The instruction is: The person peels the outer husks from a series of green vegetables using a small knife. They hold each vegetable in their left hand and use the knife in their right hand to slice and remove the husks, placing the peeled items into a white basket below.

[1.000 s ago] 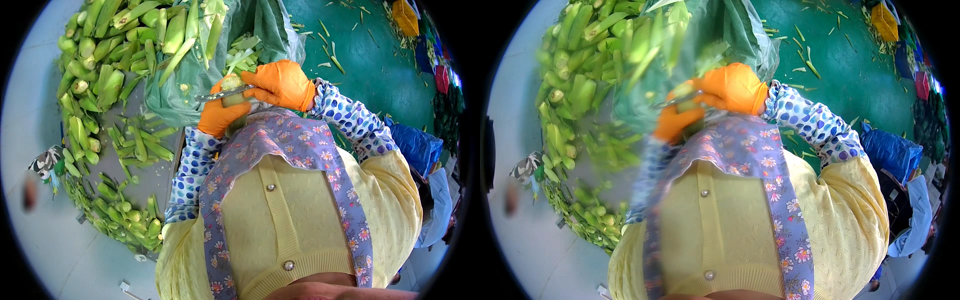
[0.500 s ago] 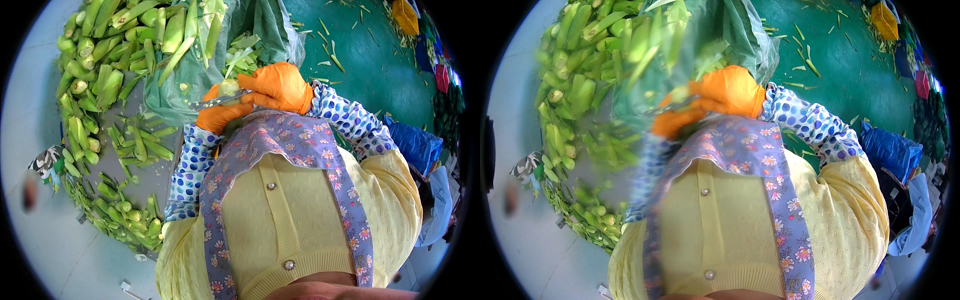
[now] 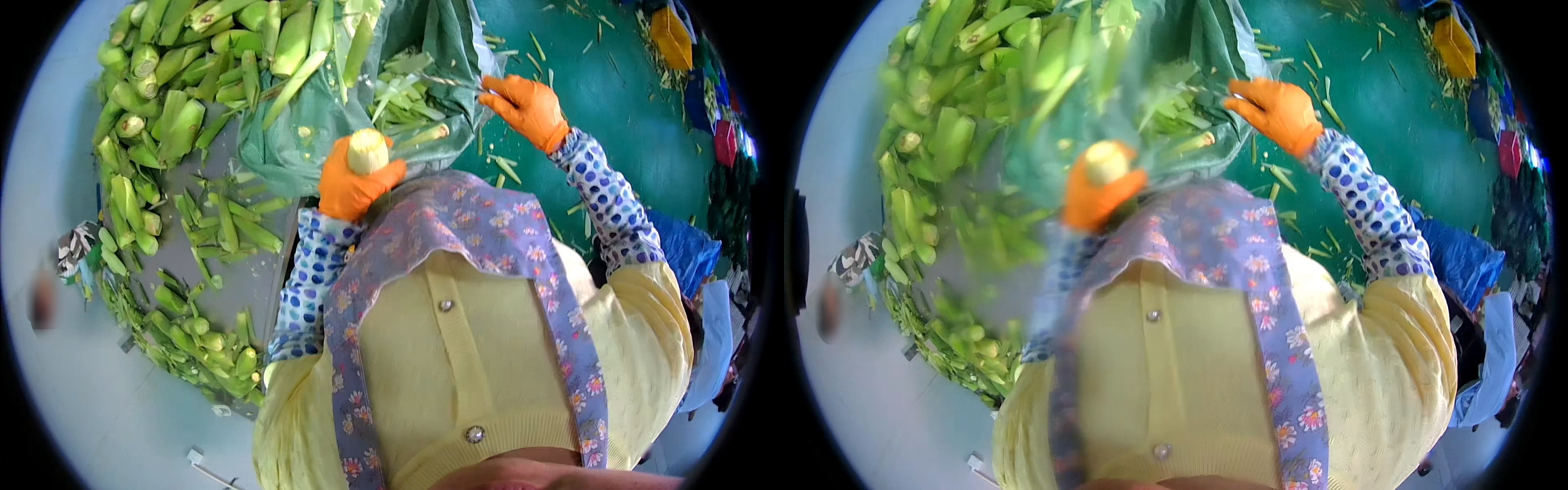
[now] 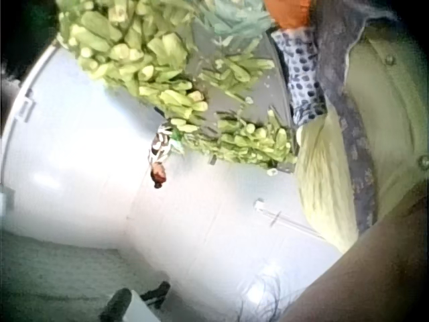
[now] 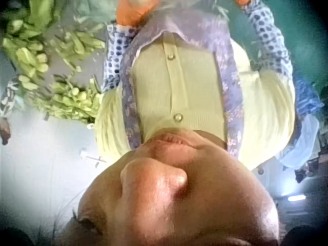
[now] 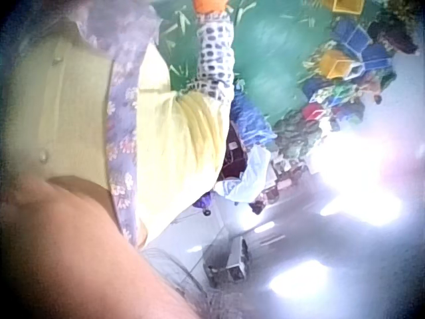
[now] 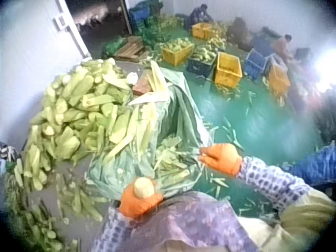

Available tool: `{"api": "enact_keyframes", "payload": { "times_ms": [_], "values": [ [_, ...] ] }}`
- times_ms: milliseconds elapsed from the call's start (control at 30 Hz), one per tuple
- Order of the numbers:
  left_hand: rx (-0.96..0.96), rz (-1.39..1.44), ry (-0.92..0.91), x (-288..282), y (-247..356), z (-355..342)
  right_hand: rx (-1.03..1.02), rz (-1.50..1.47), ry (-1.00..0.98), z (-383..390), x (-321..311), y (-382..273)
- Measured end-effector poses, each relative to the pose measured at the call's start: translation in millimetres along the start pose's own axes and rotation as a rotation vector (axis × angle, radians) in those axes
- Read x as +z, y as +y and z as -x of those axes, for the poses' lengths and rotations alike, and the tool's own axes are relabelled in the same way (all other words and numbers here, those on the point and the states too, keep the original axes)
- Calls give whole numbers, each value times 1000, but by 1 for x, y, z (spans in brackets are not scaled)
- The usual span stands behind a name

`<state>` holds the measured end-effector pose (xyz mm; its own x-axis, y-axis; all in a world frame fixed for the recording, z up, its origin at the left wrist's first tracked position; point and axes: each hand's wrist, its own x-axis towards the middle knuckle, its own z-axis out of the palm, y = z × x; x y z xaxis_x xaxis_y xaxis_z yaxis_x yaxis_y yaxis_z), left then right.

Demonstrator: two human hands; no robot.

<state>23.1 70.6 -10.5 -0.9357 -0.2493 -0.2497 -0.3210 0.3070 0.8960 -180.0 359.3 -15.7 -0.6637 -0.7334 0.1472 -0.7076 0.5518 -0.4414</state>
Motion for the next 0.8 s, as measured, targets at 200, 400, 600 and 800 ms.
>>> {"api": "enact_keyframes", "payload": {
  "times_ms": [200,400,600,800],
  "values": [
    [233,-107,195,13,2,-2,-400,-121,28,-31,11,-108],
    [387,-54,522,18,-1,5,-239,72,90,-37,25,-37],
    [325,-179,531,9,-27,6,-449,-104,-16,-47,11,-121],
    [508,-241,561,-1,-35,8,-534,-88,-100,-57,19,-152]
  ]
}}
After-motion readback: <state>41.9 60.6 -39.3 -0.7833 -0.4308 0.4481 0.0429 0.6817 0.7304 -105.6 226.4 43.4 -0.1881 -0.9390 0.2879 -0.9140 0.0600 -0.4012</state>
